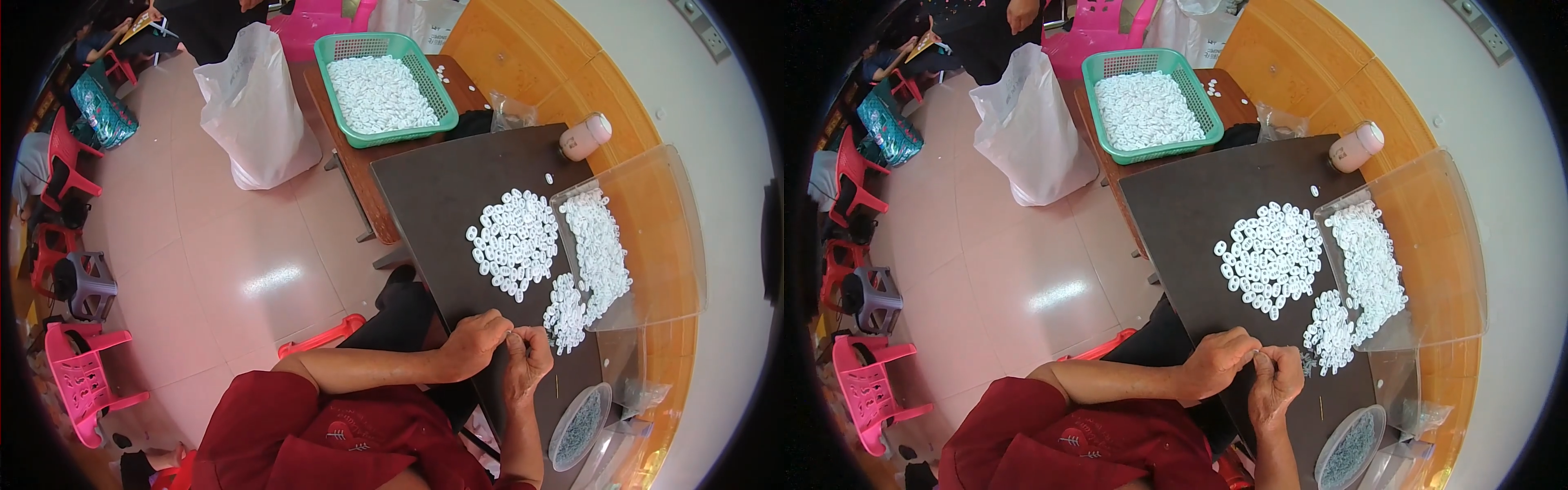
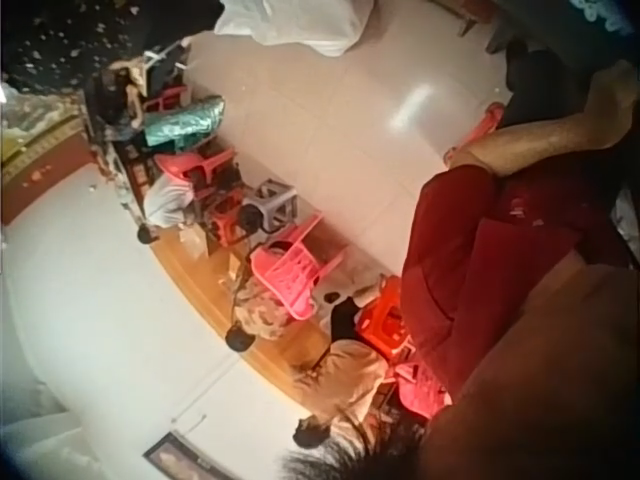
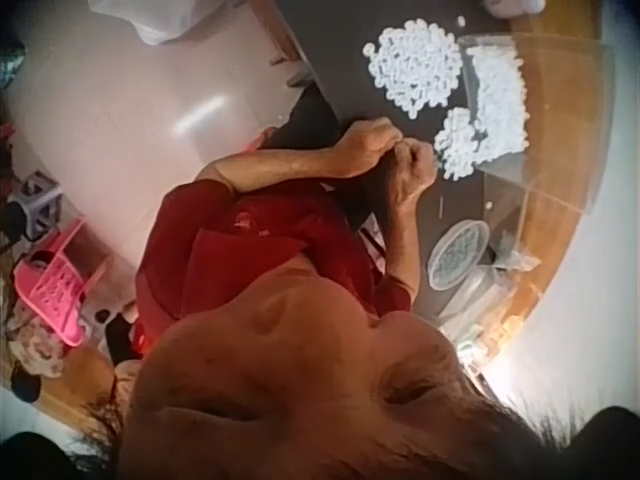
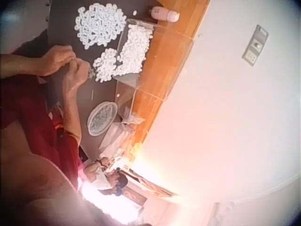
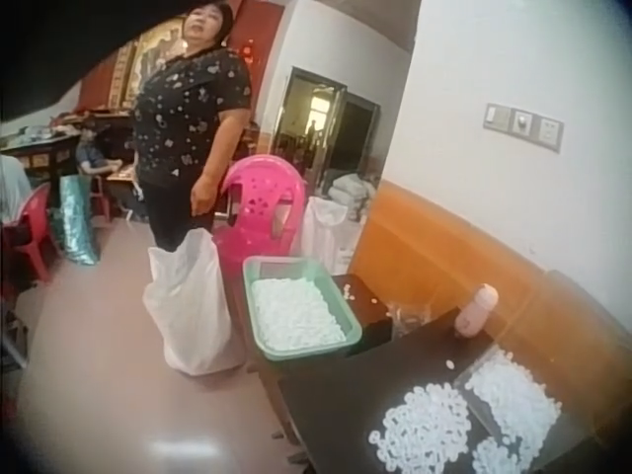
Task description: Assembling small white plastic components by manually joining pieces together at a workbench.
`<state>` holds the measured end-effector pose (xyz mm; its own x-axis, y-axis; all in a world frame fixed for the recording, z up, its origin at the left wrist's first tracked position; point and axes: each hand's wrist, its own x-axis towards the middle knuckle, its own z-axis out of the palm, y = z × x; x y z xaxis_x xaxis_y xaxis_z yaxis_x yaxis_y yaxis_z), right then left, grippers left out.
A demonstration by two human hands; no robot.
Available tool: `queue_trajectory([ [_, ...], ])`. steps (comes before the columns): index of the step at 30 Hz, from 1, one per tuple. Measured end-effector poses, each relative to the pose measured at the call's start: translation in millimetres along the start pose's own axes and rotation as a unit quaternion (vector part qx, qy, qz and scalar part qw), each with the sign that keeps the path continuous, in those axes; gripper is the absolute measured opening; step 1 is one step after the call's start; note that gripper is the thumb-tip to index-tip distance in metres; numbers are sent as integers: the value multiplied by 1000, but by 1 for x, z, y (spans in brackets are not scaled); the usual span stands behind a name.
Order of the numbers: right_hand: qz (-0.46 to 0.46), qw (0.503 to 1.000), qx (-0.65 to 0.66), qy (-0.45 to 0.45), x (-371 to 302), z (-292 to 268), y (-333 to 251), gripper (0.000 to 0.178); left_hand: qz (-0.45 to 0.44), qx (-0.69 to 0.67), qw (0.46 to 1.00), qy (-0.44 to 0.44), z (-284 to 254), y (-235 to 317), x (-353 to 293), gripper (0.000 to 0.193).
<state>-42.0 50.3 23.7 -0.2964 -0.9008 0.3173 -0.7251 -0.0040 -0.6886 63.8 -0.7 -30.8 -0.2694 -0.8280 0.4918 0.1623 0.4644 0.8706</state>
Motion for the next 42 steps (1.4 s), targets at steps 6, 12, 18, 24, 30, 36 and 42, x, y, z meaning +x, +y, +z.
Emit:
queue_trajectory([
  [6,0,999,-30,21,0,-4,-3,3,9,-18,999,-41,-3,2,9,15],
  [12,-45,996,-53,59,-4,-24,5,19,-106,-45,990,-78,-13,9,16,8],
  [18,113,963,-37,241,-8,-101,44,30,-126,-84,985,-88,-9,9,15,9],
  [24,185,945,16,271,-19,-156,76,33,-108,-69,988,-82,-8,9,11,9],
  [30,229,949,86,-201,-141,-128,37,20,-120,-73,986,-87,-14,14,7,10],
  [36,336,859,-18,-387,-302,-137,44,21,-133,-78,982,-111,-15,8,11,9],
  [42,545,768,260,-215,-267,-118,-16,18,-157,-156,971,-91,-14,6,13,11],
])
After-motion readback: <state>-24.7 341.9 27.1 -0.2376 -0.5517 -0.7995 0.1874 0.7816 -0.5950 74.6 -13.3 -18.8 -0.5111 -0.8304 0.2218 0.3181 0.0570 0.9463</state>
